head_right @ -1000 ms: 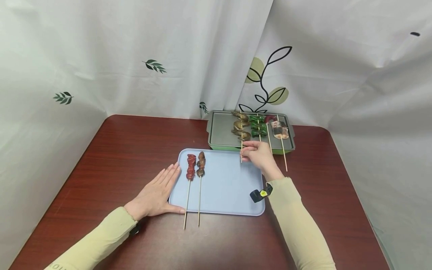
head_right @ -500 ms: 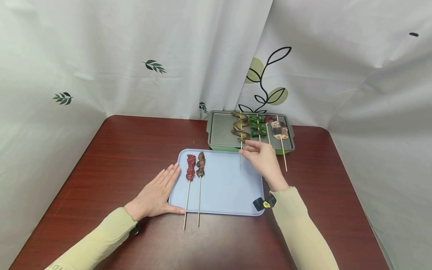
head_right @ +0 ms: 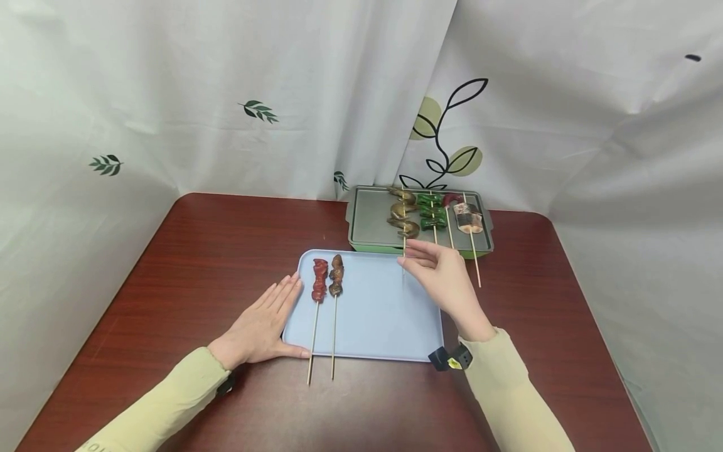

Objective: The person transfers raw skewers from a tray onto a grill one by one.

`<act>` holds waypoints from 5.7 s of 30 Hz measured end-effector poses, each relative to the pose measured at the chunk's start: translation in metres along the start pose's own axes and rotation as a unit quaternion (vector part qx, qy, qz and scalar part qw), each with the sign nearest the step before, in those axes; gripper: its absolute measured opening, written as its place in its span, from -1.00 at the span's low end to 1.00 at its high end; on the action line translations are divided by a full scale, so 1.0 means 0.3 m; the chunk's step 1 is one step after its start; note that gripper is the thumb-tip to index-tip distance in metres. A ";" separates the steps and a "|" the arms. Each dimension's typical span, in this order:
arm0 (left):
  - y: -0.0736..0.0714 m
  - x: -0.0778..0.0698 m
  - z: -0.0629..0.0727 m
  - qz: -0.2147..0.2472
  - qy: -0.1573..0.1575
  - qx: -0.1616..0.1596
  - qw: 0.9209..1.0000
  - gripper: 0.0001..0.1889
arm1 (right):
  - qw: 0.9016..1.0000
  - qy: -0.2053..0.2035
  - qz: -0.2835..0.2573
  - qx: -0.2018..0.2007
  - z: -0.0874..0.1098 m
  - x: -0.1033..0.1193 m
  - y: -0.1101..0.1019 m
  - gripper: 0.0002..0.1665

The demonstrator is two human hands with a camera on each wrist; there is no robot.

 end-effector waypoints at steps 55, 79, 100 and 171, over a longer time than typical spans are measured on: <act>0.009 0.001 -0.003 -0.006 -0.003 0.001 1.000 0.43 | 0.970 0.035 -0.158 0.180 0.048 -0.111 0.402 -0.44; 0.013 0.006 -0.005 -0.001 0.004 -0.013 1.000 0.44 | 0.926 0.088 -0.287 0.229 0.043 -0.138 0.511 -0.39; -0.005 -0.002 -0.003 -0.004 -0.002 0.005 1.000 0.44 | 0.928 0.095 -0.309 0.185 0.057 -0.136 0.503 -0.35; 0.011 0.005 -0.005 0.002 -0.005 0.005 1.000 0.45 | 0.952 0.003 -0.253 0.171 0.098 -0.055 0.363 -0.40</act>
Point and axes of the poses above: each hand's wrist, its own z-axis away from the middle knuckle, its own y-axis out of the palm, x = y × z, the point moved 2 cm from there along -z, towards the middle knuckle, and after that the axes turned 11 degrees about x, right-handed, at the moved point
